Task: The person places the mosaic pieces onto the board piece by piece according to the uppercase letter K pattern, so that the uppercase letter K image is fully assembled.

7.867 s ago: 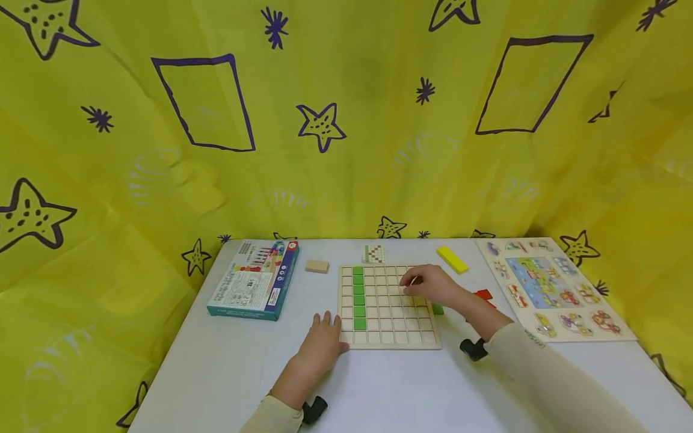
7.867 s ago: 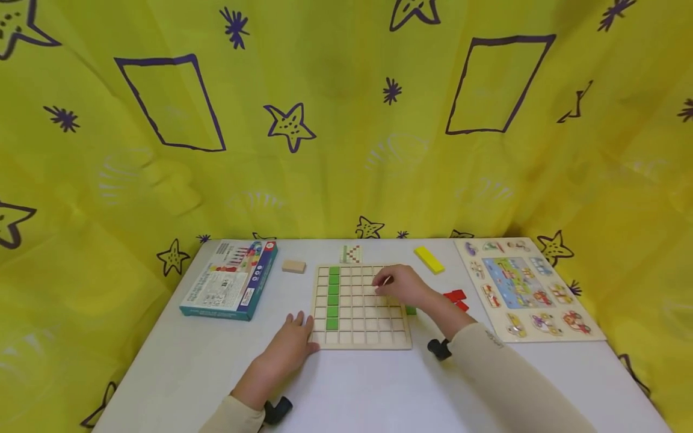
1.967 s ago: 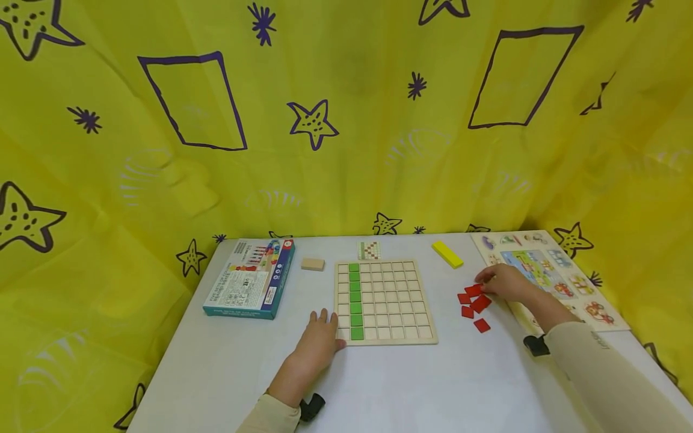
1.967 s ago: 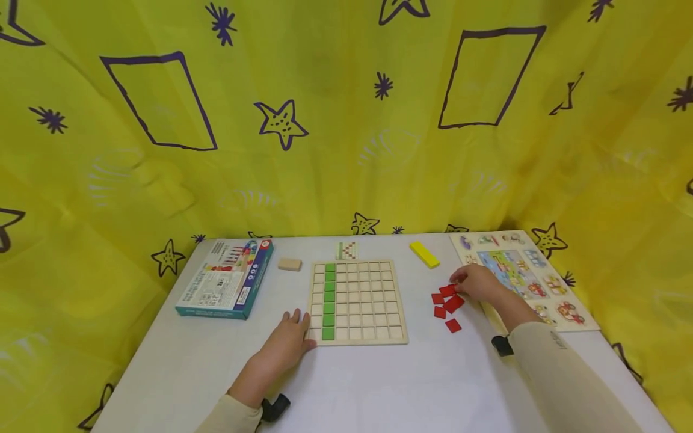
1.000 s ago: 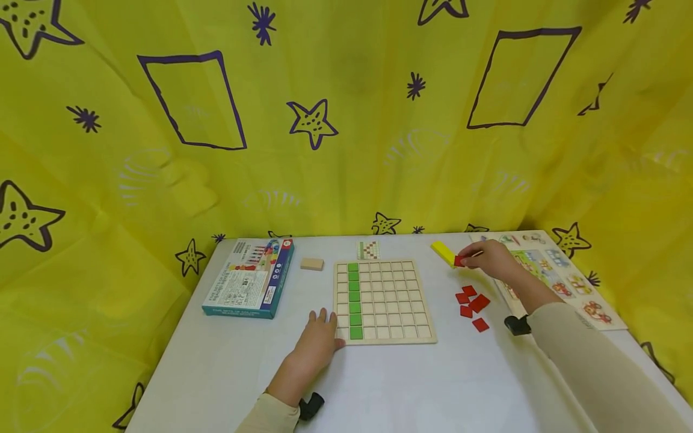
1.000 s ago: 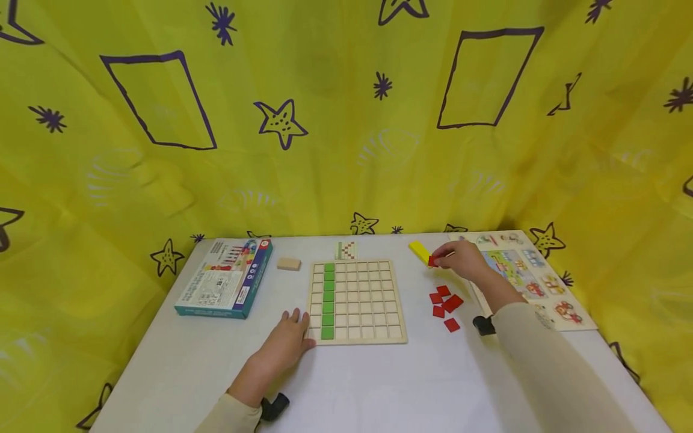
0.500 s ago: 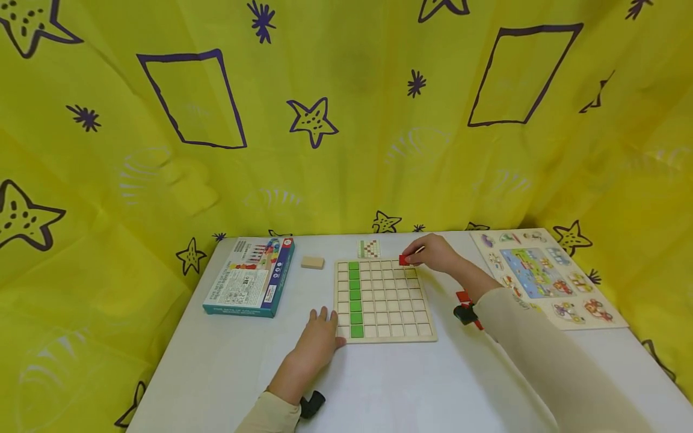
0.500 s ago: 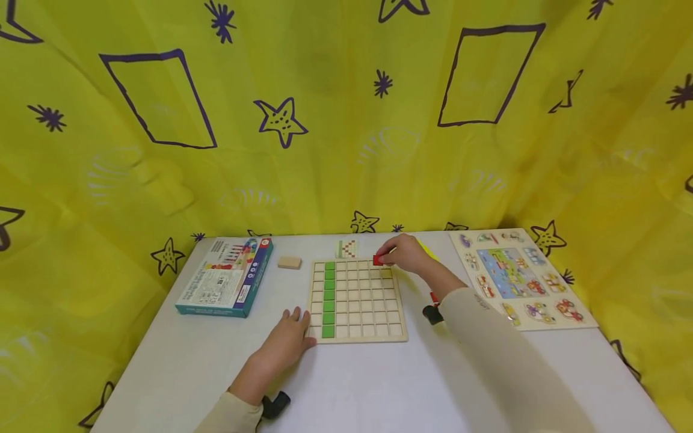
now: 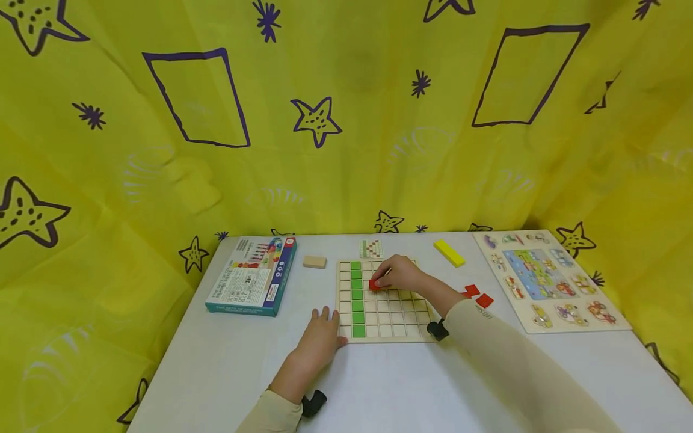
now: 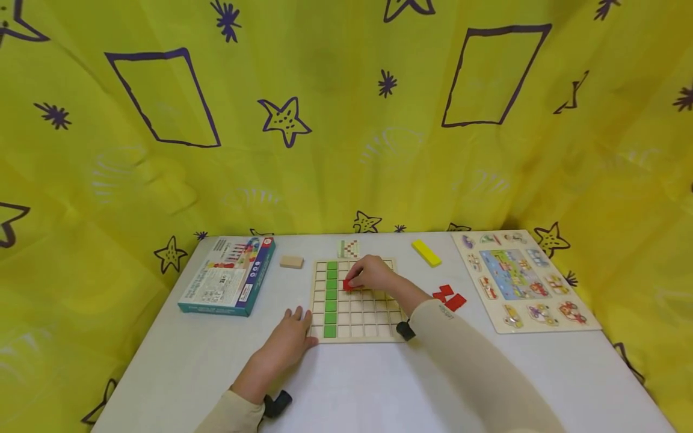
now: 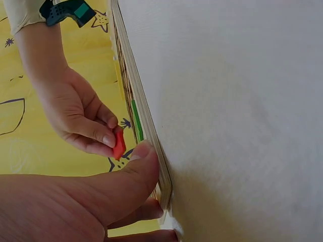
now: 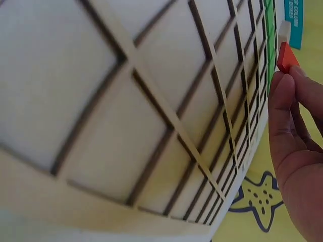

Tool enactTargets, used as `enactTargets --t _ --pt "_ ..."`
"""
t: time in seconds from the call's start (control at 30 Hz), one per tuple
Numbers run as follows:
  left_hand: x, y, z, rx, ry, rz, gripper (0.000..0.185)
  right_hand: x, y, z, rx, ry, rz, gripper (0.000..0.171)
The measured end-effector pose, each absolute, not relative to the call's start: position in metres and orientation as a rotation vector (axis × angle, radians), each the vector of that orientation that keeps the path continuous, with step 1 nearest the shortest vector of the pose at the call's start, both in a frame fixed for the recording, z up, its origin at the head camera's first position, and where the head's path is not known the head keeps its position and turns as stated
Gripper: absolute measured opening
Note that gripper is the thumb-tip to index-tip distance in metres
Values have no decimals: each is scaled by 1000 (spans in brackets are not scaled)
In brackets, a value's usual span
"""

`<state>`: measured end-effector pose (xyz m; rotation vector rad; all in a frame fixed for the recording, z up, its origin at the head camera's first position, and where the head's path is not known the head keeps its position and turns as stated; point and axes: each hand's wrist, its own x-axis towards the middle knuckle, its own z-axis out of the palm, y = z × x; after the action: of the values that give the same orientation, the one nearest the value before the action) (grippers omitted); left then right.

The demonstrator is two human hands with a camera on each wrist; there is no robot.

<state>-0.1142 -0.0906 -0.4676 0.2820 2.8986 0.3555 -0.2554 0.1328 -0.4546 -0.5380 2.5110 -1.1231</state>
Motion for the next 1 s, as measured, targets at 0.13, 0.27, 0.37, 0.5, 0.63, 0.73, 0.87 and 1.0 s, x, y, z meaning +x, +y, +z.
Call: enactTargets --t 0.13,0.27,0.37,0.5,0.63,0.73,0.87,1.0 --pt "-115 -90 -467 270 2887 364 64 -251 125 -458 -519 2487 -1127 6" --pt "-116 -90 -468 267 2884 379 64 -248 120 -462 -533 2455 -1143 5" --pt "-116 -90 -469 269 2884 388 64 -246 118 -462 -583 2475 -1110 4" --pt "-116 -89 -468 273 2886 394 64 -244 116 -463 -637 2558 -1004 4" --pt "-117 -89 -468 267 2881 386 64 -243 113 -464 -655 2609 -931 5" --pt "-117 -89 -467 259 2878 387 65 -241 110 -463 -673 2641 -883 4" --pt "-116 -89 -467 256 2879 379 65 -238 106 -461 -654 2663 -849 6" --pt "-115 -90 -467 263 2882 373 66 -237 106 -462 -619 2656 -860 4"
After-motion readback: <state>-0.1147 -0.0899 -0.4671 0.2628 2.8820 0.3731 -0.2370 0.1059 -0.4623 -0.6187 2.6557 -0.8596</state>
